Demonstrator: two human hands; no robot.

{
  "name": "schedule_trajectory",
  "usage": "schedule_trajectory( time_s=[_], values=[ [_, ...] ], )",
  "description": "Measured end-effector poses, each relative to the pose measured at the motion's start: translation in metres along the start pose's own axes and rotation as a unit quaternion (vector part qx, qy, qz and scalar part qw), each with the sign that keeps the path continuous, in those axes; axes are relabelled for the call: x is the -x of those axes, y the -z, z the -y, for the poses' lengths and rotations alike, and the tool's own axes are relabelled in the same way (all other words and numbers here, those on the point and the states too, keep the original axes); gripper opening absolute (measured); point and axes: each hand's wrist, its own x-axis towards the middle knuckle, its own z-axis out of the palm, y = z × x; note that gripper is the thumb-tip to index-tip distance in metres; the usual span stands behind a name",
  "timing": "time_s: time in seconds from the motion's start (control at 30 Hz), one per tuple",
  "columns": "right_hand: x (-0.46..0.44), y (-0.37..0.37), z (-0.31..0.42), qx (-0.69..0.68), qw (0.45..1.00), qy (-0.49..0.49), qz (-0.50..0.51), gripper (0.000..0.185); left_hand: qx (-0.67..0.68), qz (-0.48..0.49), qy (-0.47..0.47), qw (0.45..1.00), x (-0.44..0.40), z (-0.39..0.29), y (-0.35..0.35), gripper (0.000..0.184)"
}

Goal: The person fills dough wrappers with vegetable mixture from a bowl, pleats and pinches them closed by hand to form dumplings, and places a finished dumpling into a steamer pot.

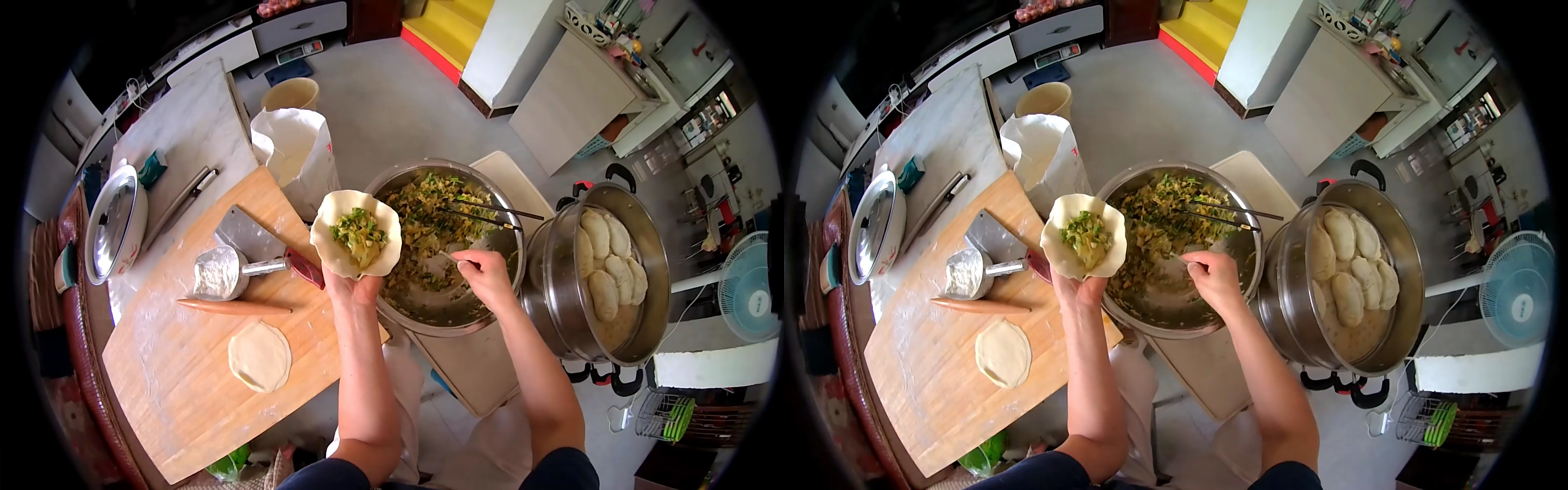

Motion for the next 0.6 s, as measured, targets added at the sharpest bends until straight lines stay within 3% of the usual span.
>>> schedule_trajectory(
  time_s=[0.03,0.13,0.23,0.33,0.37,0.5,0.6],
  values=[
    [0.0,0.009,0.006,0.001,1.0,0.015,-0.003,0.023,-0.002,-0.039,-0.007,0.999,0.001,0.001,-0.001,0.049],
    [0.001,0.036,0.036,-0.007,0.997,0.073,-0.018,0.022,-0.025,-0.025,-0.011,0.999,-0.002,0.007,0.001,0.05],
    [0.007,0.051,0.073,-0.017,0.997,0.072,-0.031,0.021,-0.018,0.024,0.019,0.999,0.003,0.023,-0.006,0.053],
    [0.013,0.049,0.099,0.073,0.982,0.16,-0.071,0.019,0.001,-0.002,0.068,0.998,0.008,0.039,-0.018,0.046],
    [0.012,0.042,0.096,0.115,0.959,0.24,-0.101,0.023,0.009,-0.005,0.077,0.997,0.01,0.043,-0.019,0.045],
    [0.026,0.019,0.09,0.304,0.884,0.331,-0.125,0.037,0.033,-0.005,0.089,0.995,0.007,0.052,-0.003,0.045],
    [0.027,0.012,0.083,0.302,0.856,0.392,-0.15,0.039,0.044,-0.01,0.094,0.995,0.005,0.048,-0.004,0.043]
  ],
)
